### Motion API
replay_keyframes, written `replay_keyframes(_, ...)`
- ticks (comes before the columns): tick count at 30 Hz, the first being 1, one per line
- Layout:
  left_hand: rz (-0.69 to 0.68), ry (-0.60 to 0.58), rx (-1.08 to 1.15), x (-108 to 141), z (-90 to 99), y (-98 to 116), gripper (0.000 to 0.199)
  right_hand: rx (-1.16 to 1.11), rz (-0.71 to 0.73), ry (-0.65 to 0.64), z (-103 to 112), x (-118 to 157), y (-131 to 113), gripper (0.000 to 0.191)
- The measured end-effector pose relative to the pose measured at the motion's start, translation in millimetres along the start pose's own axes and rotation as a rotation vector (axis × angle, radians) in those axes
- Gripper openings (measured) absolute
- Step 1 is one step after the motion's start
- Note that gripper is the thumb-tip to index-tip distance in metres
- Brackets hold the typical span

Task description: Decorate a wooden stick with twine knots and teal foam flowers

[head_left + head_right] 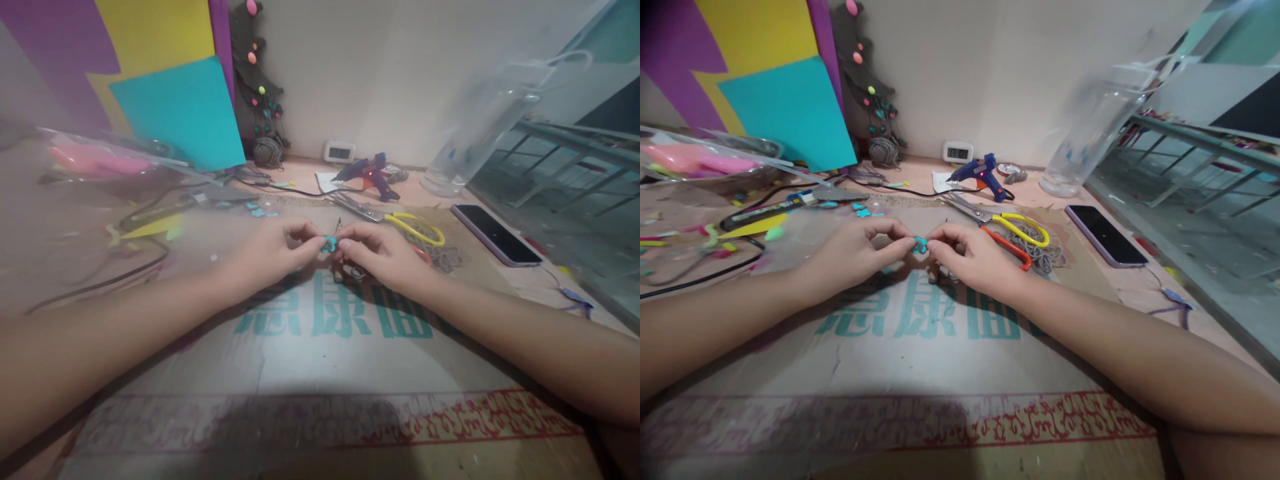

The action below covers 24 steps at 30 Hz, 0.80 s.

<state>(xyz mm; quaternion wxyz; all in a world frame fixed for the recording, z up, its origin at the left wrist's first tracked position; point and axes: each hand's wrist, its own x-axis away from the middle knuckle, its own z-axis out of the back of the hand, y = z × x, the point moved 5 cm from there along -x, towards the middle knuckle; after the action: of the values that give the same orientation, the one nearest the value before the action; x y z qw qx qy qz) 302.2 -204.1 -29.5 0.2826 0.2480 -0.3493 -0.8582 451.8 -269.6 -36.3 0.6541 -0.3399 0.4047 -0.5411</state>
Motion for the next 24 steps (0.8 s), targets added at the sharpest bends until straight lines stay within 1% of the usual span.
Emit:
replay_keyframes(3,-0.003,0.009,-0.011,0.4,0.6,1.6,0.026,0.009,-0.020,-0.001,-0.7,-1.0,2.6,0.015)
replay_keyframes(8,-0.074,0.029,-0.062,0.1,-0.4,3.9,0.022,-0.003,-0.037,-0.007,-1.2,-1.5,3.7,0.017)
replay_keyframes(16,-0.187,0.031,-0.173,2.4,-2.3,4.3,0.021,0.038,-0.052,-0.021,-1.7,0.8,2.5,0.013)
replay_keyframes(20,-0.191,0.025,-0.168,2.6,-2.6,4.8,0.026,0.006,-0.042,-0.006,-1.6,0.4,1.9,0.012)
replay_keyframes(24,-0.152,-0.004,-0.131,1.2,-3.8,4.8,0.025,-0.030,-0.054,0.001,-1.2,0.0,3.1,0.015)
